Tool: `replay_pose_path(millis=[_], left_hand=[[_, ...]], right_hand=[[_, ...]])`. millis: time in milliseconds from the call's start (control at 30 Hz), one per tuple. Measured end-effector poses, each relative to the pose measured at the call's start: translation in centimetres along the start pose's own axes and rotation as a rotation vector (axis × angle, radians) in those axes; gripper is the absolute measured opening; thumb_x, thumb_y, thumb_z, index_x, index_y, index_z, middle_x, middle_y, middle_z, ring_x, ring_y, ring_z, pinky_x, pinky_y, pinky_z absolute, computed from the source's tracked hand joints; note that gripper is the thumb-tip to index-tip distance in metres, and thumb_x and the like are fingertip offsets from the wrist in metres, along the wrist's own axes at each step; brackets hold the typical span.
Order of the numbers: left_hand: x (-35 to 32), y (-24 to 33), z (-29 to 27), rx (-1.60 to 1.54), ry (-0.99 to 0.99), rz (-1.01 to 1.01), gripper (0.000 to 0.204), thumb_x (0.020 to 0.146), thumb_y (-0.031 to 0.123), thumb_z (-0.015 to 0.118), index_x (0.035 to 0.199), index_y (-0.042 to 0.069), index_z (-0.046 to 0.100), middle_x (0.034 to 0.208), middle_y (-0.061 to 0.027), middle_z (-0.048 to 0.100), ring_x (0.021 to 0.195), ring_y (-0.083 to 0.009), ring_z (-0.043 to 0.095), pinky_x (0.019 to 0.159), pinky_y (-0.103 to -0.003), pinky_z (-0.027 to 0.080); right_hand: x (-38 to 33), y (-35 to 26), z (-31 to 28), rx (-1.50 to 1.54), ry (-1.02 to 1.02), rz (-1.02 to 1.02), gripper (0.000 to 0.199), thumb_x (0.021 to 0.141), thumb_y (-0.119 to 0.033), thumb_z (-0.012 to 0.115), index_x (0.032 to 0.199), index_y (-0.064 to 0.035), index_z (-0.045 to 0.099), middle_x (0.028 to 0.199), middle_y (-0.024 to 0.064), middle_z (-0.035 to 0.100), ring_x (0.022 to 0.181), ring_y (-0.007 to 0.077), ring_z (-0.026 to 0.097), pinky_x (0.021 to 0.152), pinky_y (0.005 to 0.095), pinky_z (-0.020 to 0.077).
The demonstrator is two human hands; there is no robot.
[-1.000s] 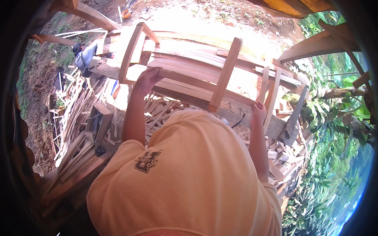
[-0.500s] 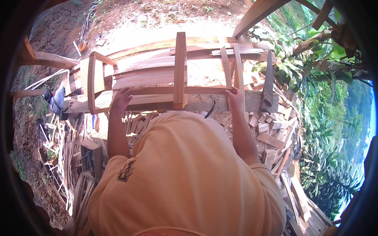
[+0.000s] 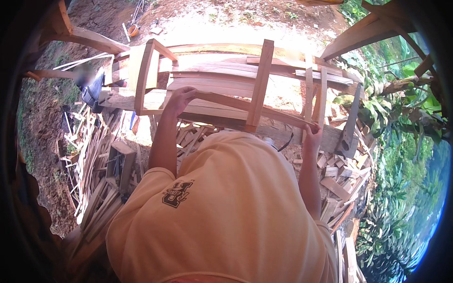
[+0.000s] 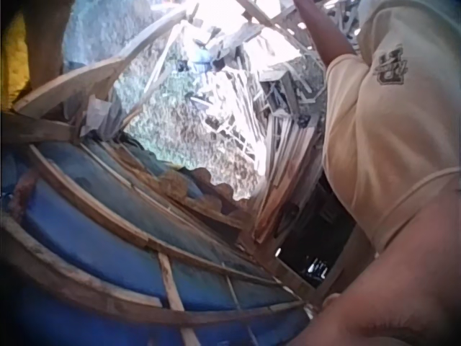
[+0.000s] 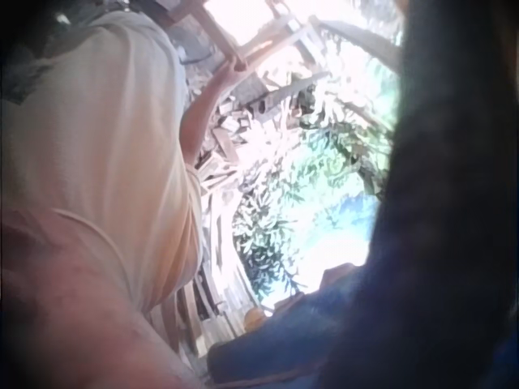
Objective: The person assembles a wooden chair by hand, fitting slats into the frame and adjusting the components. The person works outdoors in a cluttered area with wood scraps, handling the chair parts directly without visible tools.
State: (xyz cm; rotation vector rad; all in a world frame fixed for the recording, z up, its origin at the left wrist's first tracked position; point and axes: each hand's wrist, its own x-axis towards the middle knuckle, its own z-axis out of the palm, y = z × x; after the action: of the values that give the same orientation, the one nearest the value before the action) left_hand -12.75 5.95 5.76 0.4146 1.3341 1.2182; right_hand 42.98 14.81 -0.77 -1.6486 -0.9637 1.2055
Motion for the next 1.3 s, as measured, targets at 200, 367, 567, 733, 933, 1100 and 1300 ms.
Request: replay_pose_path(millis=[200, 367, 567, 733, 933, 1100, 1300], left_hand=[[-0.1, 0.4, 0.3, -0.012, 0.042, -0.033, 0.013, 0.095, 0.008, 0.069, 0.104, 0.0, 0.07, 0.093, -0.0048, 0.069, 0.083, -0.0135, 0.066, 0.082, -0.027, 0.056], [0.4, -0.2, 0.2, -0.06, 0.031, -0.072, 0.015, 0.096, 0.014, 0.068, 0.105, 0.003, 0.07, 0.088, -0.0016, 0.067, 0.076, -0.0117, 0.063, 0.074, -0.027, 0.055], [2.2, -2.2, 0.7, -0.003, 0.336, -0.085, 0.025, 0.101, 0.017, 0.06, 0.12, 0.002, 0.065, 0.102, -0.0034, 0.067, 0.089, -0.014, 0.065, 0.076, -0.028, 0.052], [3.6, -3.7, -0.4, -0.12, 0.397, 0.042, 0.033, 0.102, 0.017, 0.058, 0.131, 0.001, 0.061, 0.119, -0.0078, 0.066, 0.098, -0.0173, 0.066, 0.081, -0.03, 0.052], [4.2, -4.8, -3.1, -0.119, 0.43, 0.047, 0.038, 0.102, 0.017, 0.057, 0.136, -0.001, 0.055, 0.12, -0.0087, 0.067, 0.097, -0.0152, 0.067, 0.075, -0.025, 0.053], [3.7, -5.7, -5.8, -0.128, 0.452, -0.016, 0.032, 0.103, 0.016, 0.054, 0.131, 0.002, 0.059, 0.117, -0.0064, 0.068, 0.097, -0.0139, 0.067, 0.075, -0.026, 0.051], [5.4, -5.6, -8.4, 0.036, 0.478, -0.024, 0.029, 0.102, 0.016, 0.054, 0.127, 0.003, 0.062, 0.112, -0.005, 0.07, 0.096, -0.0129, 0.066, 0.077, -0.027, 0.051]], right_hand=[[-0.1, -1.2, 0.2, -0.005, 0.002, -0.003, 0.041, 0.092, -0.01, 0.073, 0.128, -0.0048, 0.054, 0.104, 0.0037, 0.061, 0.091, 0.0122, 0.06, 0.078, 0.0262, 0.0496], [0.4, -2.1, 0.7, -0.055, -0.052, 0.134, 0.037, 0.094, -0.011, 0.07, 0.127, -0.0085, 0.053, 0.095, 0.0022, 0.06, 0.081, 0.0096, 0.06, 0.064, 0.0246, 0.0473], [0.7, -1.5, 1.5, 0.206, -0.203, 0.401, 0.026, 0.099, -0.003, 0.057, 0.125, -0.0062, 0.055, 0.102, 0.0085, 0.065, 0.09, 0.0221, 0.069, 0.083, 0.0357, 0.06], [0.7, -1.2, 2.6, 0.427, -0.2, 0.434, 0.022, 0.101, 0.002, 0.05, 0.121, -0.0032, 0.056, 0.11, 0.0155, 0.065, 0.101, 0.0312, 0.069, 0.096, 0.0475, 0.0586], [-0.2, 0.4, 3.6, 0.557, -0.105, 0.433, 0.02, 0.101, 0.002, 0.048, 0.12, -0.0007, 0.054, 0.116, 0.0192, 0.062, 0.107, 0.0355, 0.067, 0.1, 0.05, 0.0568], [-2.0, 1.9, 3.0, 0.616, 0.021, 0.47, 0.021, 0.102, 0.004, 0.044, 0.122, -0.0002, 0.05, 0.123, 0.0226, 0.058, 0.113, 0.0377, 0.064, 0.103, 0.0501, 0.0555], [-4.1, 4.4, 3.3, 0.639, 0.09, 0.485, 0.021, 0.104, 0.002, 0.044, 0.125, 0.0012, 0.046, 0.127, 0.0251, 0.055, 0.118, 0.0384, 0.061, 0.106, 0.0497, 0.0538]])
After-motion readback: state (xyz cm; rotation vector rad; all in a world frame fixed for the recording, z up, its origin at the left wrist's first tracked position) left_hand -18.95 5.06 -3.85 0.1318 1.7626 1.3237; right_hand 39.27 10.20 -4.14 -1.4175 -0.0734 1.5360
